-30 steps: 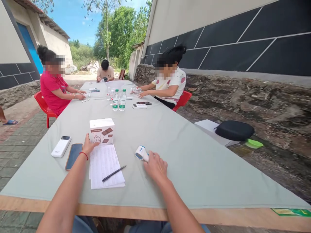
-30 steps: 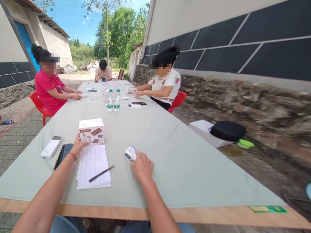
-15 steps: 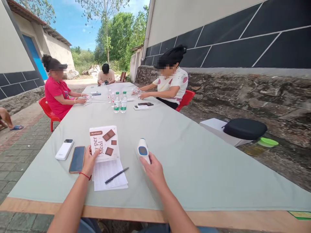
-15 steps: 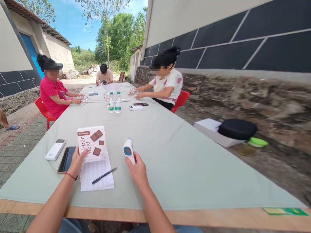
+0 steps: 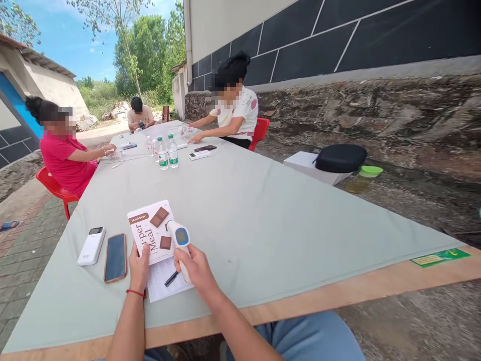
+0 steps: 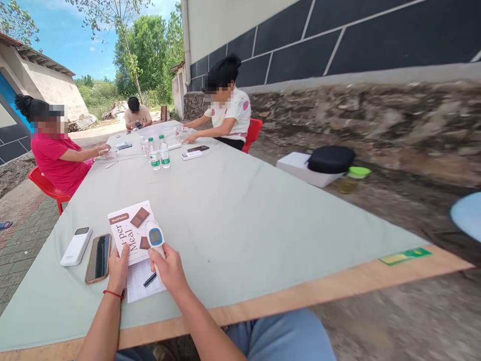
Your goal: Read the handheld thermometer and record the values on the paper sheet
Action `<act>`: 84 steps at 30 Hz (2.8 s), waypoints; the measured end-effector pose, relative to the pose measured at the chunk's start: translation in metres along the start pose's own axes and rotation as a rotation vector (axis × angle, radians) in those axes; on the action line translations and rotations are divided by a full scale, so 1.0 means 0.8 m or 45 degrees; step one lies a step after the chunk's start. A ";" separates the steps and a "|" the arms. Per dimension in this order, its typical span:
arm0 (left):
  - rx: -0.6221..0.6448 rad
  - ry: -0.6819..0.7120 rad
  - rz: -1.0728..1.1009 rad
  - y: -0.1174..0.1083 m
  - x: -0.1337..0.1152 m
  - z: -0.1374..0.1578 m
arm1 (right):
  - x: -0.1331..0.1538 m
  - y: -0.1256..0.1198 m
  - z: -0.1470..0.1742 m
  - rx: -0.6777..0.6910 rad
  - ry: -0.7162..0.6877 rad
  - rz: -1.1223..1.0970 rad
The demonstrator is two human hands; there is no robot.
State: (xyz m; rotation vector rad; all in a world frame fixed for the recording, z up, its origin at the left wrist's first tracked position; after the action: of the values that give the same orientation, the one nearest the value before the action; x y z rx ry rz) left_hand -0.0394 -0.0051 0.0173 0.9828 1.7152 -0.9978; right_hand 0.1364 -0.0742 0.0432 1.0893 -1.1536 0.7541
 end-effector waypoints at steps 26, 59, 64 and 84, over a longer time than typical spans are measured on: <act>0.093 -0.130 0.131 0.008 0.001 0.010 | 0.011 0.017 -0.022 0.003 -0.011 0.318; 0.217 -0.015 -0.055 -0.013 -0.013 -0.002 | 0.065 -0.139 -0.010 -0.155 -0.507 1.016; 0.121 0.058 0.008 -0.014 -0.029 -0.026 | -0.011 -0.210 -0.075 -0.162 -0.508 1.711; -0.039 -0.028 -0.813 0.026 0.029 -0.066 | -0.055 -0.049 -0.036 0.689 -0.993 1.524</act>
State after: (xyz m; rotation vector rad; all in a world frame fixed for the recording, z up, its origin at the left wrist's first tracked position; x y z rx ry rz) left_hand -0.0430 0.0548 0.0055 0.3916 2.0680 -1.3639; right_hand 0.1695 -0.0568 -0.0109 1.0895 -2.4346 1.7109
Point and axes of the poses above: each hand's wrist, its own z-axis away from the middle knuckle, its own y-axis out of the palm, x = y × z, the point moved 4 cm from there along -z, towards the middle knuckle, and after that the axes turned 10 degrees about -x, right-handed, at the moved point
